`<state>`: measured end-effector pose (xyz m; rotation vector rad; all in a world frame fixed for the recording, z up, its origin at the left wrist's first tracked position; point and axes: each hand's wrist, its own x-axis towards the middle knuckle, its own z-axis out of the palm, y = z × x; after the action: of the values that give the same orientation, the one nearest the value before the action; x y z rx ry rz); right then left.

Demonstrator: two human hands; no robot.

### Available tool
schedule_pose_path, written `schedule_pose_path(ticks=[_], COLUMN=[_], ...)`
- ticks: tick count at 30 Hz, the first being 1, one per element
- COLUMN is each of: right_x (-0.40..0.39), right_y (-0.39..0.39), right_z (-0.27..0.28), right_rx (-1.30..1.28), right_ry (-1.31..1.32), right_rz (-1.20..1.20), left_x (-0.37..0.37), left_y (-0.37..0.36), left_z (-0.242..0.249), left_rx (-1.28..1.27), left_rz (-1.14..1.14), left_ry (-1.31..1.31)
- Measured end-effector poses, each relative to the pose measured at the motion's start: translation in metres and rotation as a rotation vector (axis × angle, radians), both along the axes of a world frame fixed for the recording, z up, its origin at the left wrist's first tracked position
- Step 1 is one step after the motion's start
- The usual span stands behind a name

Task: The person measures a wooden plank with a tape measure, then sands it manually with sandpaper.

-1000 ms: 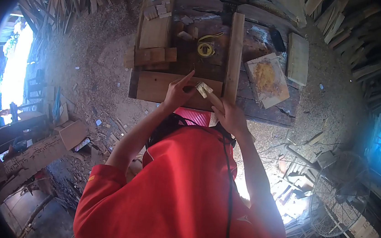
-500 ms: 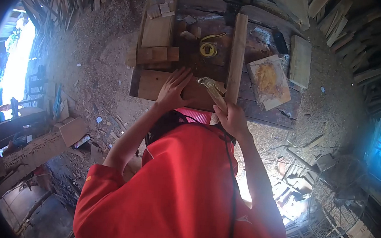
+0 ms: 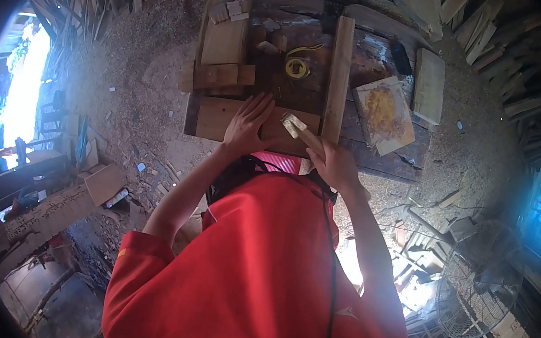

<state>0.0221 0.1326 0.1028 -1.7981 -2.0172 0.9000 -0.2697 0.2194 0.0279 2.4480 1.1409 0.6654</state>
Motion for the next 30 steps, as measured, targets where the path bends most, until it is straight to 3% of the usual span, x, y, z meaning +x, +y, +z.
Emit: schedule_pose_path(ticks=[3, 6, 9, 12, 18, 21, 24, 27, 30], right_x=[0.000, 0.002, -0.001, -0.001, 0.011, 0.010, 0.015, 0.004, -0.003], right_y=[-0.006, 0.000, 0.008, 0.000, 0.007, -0.001, 0.003, 0.006, -0.003], right_z=[-0.002, -0.013, 0.006, 0.004, -0.001, -0.006, -0.020, 0.007, 0.000], right_rx=[0.020, -0.019, 0.000, -0.001, -0.032, 0.109, -0.101, -0.031, 0.072], right_ry=[0.146, -0.006, 0.006, 0.172, -0.061, 0.111, 0.011, 0.039, 0.275], right_rz=[-0.034, 0.042, 0.034, -0.023, -0.001, -0.049, 0.035, -0.019, -0.120], left_x=[-0.001, 0.000, 0.001, 0.000, 0.001, 0.002, 0.003, 0.004, 0.004], left_y=[-0.003, -0.001, -0.001, -0.002, -0.001, -0.002, 0.000, 0.000, 0.000], left_z=[0.000, -0.001, -0.001, 0.000, -0.001, -0.001, 0.001, 0.004, 0.004], left_rx=[-0.001, -0.002, 0.000, 0.004, 0.004, -0.003, -0.001, -0.017, -0.033], left_rz=[0.006, 0.007, 0.004, 0.006, 0.008, 0.016, 0.016, 0.023, 0.031], left_ry=[0.005, -0.001, -0.001, -0.002, -0.011, -0.022, -0.023, -0.010, -0.008])
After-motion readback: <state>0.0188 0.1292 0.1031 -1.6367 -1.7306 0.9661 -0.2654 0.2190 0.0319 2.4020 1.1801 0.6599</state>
